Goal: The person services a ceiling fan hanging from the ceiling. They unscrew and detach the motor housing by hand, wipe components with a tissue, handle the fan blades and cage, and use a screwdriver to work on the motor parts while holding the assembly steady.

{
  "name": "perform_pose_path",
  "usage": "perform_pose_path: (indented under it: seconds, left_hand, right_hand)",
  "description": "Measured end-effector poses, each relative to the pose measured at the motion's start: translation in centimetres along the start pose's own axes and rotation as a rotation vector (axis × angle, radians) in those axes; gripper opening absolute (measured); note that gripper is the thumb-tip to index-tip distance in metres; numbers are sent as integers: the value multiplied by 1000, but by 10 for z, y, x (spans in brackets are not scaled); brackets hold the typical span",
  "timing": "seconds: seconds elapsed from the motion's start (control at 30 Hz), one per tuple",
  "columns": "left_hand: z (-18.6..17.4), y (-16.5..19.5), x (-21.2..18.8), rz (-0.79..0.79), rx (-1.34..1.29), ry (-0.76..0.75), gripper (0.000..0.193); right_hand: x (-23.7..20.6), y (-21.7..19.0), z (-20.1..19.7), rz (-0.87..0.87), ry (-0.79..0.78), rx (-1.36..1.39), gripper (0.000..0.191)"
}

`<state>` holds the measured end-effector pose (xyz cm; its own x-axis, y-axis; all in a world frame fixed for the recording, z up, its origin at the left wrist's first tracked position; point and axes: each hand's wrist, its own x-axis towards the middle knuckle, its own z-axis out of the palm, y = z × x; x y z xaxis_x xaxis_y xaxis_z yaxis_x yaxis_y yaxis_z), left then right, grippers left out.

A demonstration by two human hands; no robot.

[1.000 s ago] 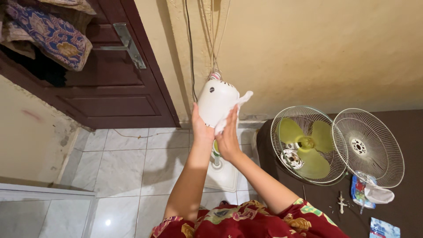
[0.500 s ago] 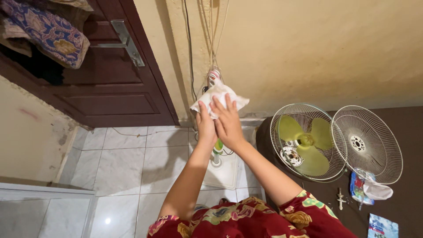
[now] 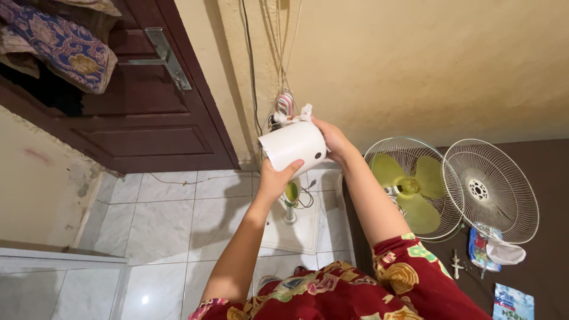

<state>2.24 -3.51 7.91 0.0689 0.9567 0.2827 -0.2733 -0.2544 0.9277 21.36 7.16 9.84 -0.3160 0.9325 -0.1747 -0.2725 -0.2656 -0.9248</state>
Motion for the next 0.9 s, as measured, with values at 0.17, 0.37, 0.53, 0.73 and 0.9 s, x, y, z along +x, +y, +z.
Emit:
perform_pose_path:
  seconds: [0.17, 0.37, 0.53, 0.73, 0.9]
  left_hand:
    - [-8, -7, 0, -15, -203, 11, 43]
    - [-34, -11, 8, -110, -685, 80, 67]
    - [-51, -22, 18, -126, -874, -143, 99]
    - [-47, -74, 23, -366, -839, -18, 105]
    - [-44, -102, 36, -641, -829, 55, 93]
  right_hand:
    - [-5, 27, 0, 7, -26, 331, 41]
    - [-5, 80, -13, -58, -15, 461, 29]
    - [-19, 96, 1, 172, 159, 552, 30]
    - [-42, 68, 28, 83, -53, 837, 38]
    - [-59, 44, 16, -70, -260, 760, 33]
